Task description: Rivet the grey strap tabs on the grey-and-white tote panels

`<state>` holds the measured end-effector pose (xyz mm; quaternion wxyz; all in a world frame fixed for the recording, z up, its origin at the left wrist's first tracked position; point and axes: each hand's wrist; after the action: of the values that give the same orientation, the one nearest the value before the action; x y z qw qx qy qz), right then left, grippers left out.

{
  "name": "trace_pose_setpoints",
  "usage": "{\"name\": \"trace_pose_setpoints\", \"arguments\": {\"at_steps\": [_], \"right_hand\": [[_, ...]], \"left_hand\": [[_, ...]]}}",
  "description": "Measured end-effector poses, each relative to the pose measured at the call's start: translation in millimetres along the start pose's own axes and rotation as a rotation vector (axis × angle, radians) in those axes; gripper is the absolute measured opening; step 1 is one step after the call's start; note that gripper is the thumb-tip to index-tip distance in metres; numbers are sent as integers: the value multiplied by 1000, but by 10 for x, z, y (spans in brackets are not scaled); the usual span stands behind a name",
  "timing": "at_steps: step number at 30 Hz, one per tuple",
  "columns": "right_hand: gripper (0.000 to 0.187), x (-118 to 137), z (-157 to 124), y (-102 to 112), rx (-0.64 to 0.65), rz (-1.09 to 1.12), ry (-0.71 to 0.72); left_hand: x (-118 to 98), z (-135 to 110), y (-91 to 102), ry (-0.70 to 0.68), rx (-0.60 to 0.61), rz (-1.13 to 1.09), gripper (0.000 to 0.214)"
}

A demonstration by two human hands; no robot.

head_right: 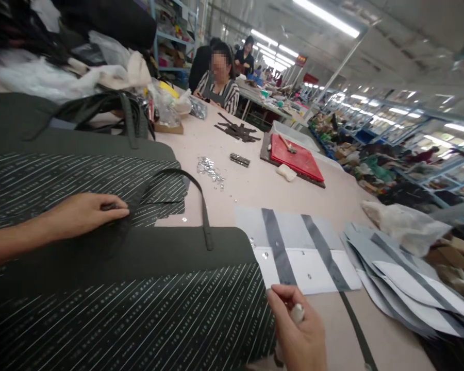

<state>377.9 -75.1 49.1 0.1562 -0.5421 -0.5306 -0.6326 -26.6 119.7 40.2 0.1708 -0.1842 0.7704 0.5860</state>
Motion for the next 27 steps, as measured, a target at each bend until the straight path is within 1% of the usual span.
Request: {"name": "trace_pose_setpoints", "arguments": {"at_steps": [2, 4, 6, 7, 9, 11, 13, 15, 17, 18, 21, 23, 27], "right_hand": [[36, 192, -71, -254, 161, -2, 2], [31, 354, -118, -570, 360, -10, 52], [25, 466, -137, -883, 539, -30, 101], [22, 503, -138, -1019, 607, -45, 110], [16, 543, -127, -1228, 688, -93, 98], [13, 551, -104, -1352, 726, -157, 76], [11, 547, -75, -1415, 742, -218, 66], [11, 546, -46, -1448, 752, -260, 67], [12, 556, -22, -1477, 762, -286, 68], [12, 563, -14, -1492, 766, -294, 69], [13, 580, -9, -1539, 758, -314, 91], [13, 579, -16, -1559, 744, -328, 118], [12, 564, -25, -1551, 744, -338, 158]], "left_hand": [[-101, 25, -51, -38, -17, 29, 20], [-235, 38, -111, -111, 35, 47, 24], [-366, 51, -189, -195, 111, 91, 22], [-422, 65, -234, -232, 139, 123, 21], [-508, 111, -327, -281, 179, 189, 18], [-555, 175, -405, -302, 215, 234, 16], [-574, 234, -451, -300, 257, 262, 16], [-580, 271, -456, -287, 302, 279, 26], [-589, 290, -425, -290, 341, 279, 37], [-597, 297, -402, -308, 363, 281, 38], [-631, 335, -328, -362, 453, 287, 32], [-649, 382, -295, -360, 532, 285, 29], [-648, 478, -278, -400, 638, 205, 32]]}}
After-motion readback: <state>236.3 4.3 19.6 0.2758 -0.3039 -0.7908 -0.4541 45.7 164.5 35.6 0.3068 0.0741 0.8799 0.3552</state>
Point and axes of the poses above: each hand's wrist, its own z-axis towards the middle knuckle, its own y-axis out of the back of the hand, x = y × z, and after that the axes turned 3 degrees about x, right-handed
